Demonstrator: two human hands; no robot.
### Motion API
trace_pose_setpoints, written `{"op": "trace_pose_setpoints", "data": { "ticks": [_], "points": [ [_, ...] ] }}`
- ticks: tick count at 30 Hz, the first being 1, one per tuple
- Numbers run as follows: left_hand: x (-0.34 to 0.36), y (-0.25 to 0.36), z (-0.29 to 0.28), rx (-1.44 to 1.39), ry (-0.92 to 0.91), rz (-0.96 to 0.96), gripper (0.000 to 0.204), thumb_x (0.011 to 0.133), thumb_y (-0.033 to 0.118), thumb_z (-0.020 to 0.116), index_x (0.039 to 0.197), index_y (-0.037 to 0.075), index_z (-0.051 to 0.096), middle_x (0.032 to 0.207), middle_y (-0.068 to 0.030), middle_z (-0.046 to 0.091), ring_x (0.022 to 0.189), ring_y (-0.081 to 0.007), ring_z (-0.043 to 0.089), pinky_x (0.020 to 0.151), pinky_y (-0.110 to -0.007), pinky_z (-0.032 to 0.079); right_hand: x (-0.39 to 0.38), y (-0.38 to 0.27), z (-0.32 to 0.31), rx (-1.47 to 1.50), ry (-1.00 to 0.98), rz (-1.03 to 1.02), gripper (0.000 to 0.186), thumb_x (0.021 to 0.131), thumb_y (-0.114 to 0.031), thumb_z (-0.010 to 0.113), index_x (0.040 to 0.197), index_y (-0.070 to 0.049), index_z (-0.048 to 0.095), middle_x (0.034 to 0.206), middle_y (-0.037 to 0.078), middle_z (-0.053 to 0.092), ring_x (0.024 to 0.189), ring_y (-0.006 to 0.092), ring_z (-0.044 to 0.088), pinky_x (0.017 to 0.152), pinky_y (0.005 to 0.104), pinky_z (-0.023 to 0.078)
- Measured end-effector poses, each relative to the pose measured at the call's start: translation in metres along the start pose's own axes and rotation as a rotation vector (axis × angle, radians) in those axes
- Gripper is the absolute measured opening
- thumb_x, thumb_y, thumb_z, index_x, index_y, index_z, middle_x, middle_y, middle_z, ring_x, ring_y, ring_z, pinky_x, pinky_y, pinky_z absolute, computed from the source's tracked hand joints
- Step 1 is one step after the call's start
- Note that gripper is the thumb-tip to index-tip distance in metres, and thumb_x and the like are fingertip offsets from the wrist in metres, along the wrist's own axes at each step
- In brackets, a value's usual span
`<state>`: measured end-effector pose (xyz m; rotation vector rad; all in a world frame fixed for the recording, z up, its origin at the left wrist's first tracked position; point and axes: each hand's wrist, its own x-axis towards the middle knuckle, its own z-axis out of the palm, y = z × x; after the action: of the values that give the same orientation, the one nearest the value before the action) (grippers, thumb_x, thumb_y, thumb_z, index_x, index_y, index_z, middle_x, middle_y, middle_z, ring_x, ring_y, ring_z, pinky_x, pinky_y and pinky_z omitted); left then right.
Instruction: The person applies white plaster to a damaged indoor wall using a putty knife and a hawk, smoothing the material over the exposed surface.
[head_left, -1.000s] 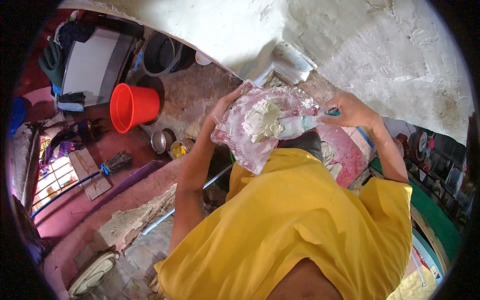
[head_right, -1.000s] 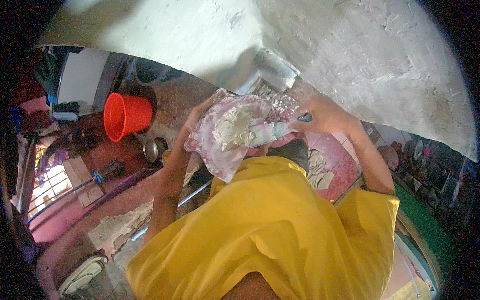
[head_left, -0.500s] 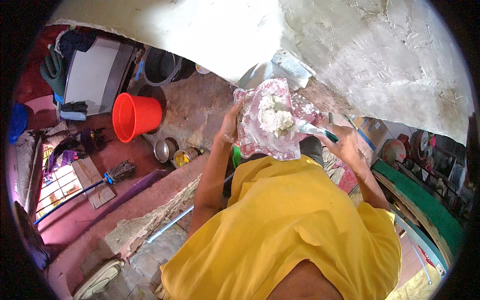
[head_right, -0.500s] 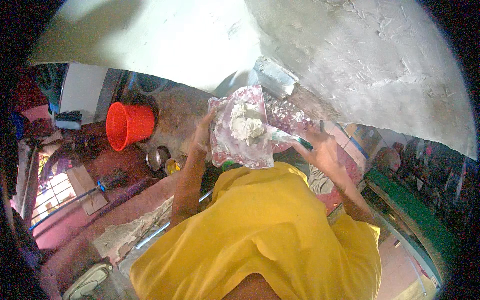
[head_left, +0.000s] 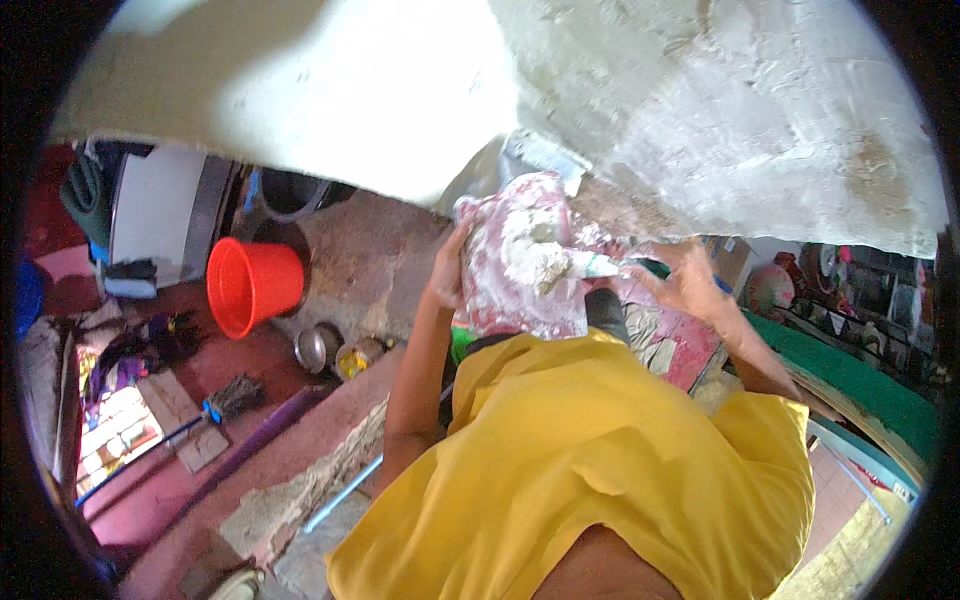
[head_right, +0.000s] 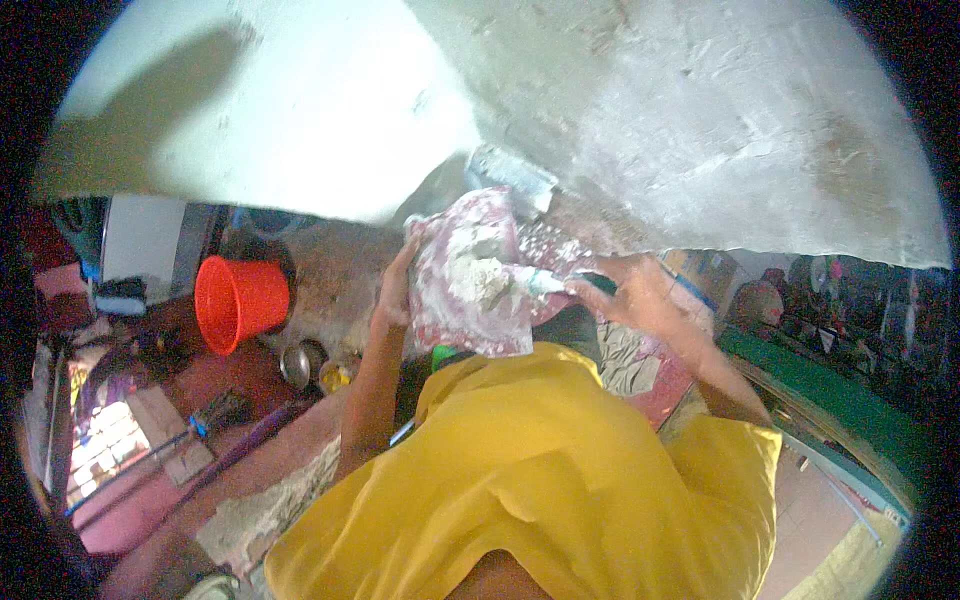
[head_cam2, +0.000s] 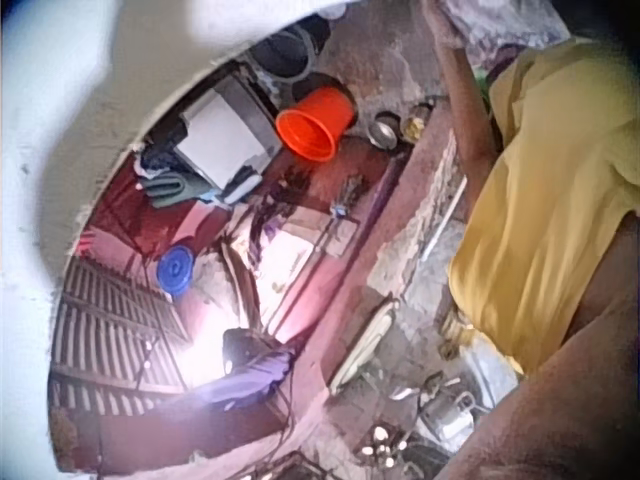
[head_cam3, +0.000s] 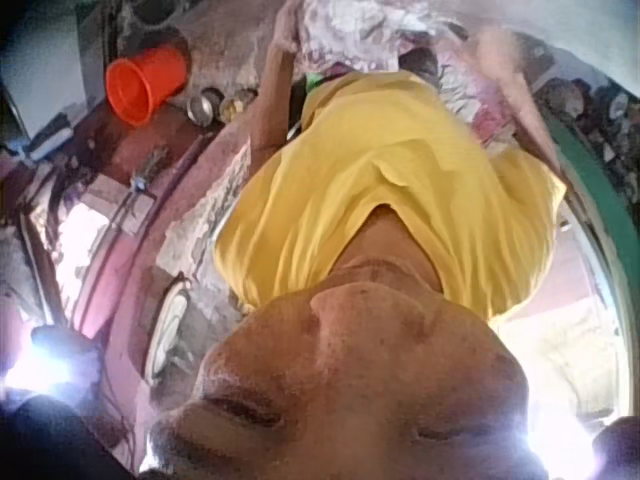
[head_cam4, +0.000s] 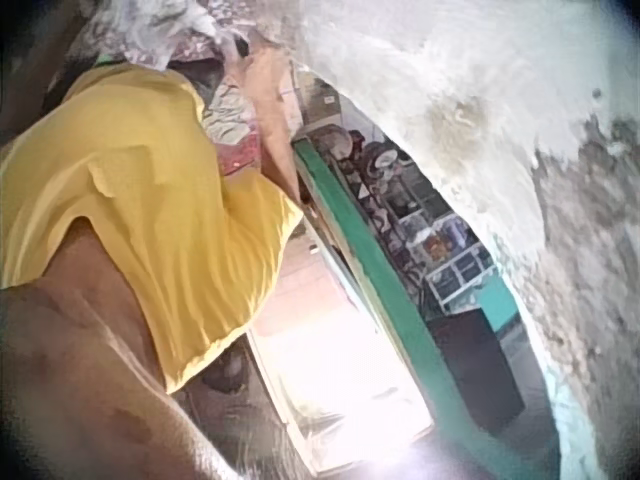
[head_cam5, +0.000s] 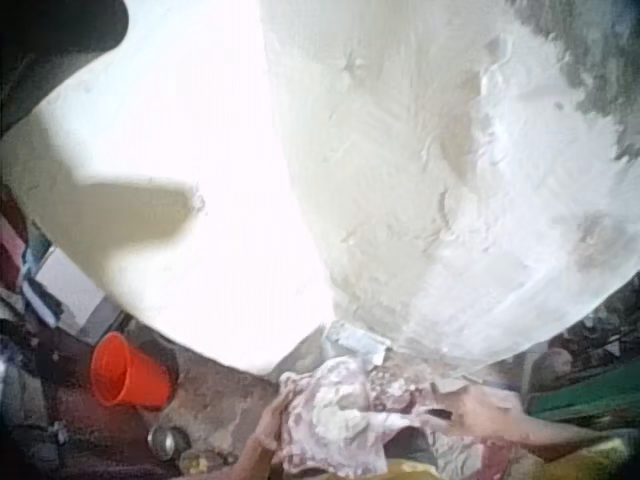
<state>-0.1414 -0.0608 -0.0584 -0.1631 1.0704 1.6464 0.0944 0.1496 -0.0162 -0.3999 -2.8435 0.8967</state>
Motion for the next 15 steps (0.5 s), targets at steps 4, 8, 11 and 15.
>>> {"op": "trace_pose_setpoints", "data": {
  "ticks": [4, 8, 11, 15],
  "points": [
    [0.001, -0.006, -0.014, -0.088, -0.11, 0.122, 0.049, 0.095, 0.033, 0.038, 0.133, 0.002, 0.038, 0.128, -0.0136, 0.049, 0.113, -0.0246, 0.052, 0.095, -0.04, 0.044, -0.011, -0.008, 0.002, 0.355, 0.013, 0.241, 0.027, 0.075, -0.017, 0.074, 0.093, 0.001, 0.065, 0.085, 0.016, 0.066, 0.075, 0.0188, 0.062, 0.067, 0.0313, 0.048],
    [0.001, -0.001, -0.011, -0.058, -0.201, 0.277, 0.048, 0.095, 0.031, 0.037, 0.133, 0.001, 0.038, 0.128, -0.0124, 0.049, 0.113, -0.0244, 0.052, 0.096, -0.038, 0.042, -0.015, -0.033, -0.018, 0.443, -0.022, 0.295, 0.044, 0.073, -0.024, 0.078, 0.104, 0.002, 0.062, 0.099, 0.014, 0.065, 0.088, 0.0171, 0.06, 0.08, 0.0331, 0.047],
    [-0.014, 0.018, 0.012, -0.035, -0.128, 0.17, 0.048, 0.095, 0.03, 0.036, 0.133, 0.0, 0.039, 0.126, -0.013, 0.051, 0.112, -0.0247, 0.052, 0.097, -0.037, 0.041, -0.014, -0.063, -0.037, 0.465, -0.006, 0.473, 0.055, 0.072, -0.022, 0.078, 0.115, 0.003, 0.054, 0.097, 0.014, 0.064, 0.091, 0.0188, 0.058, 0.085, 0.0339, 0.046],
    [-0.001, 0.021, 0.011, 0.001, -0.233, 0.218, 0.048, 0.096, 0.032, 0.034, 0.131, -0.001, 0.041, 0.125, -0.0141, 0.051, 0.113, -0.0262, 0.052, 0.097, -0.039, 0.041, -0.02, -0.087, -0.049, 0.159, 0.152, 0.457, 0.064, 0.069, -0.037, 0.076, 0.117, -0.003, 0.05, 0.097, 0.018, 0.063, 0.09, 0.036, 0.06, 0.079, 0.0409, 0.048]
  ]
}}
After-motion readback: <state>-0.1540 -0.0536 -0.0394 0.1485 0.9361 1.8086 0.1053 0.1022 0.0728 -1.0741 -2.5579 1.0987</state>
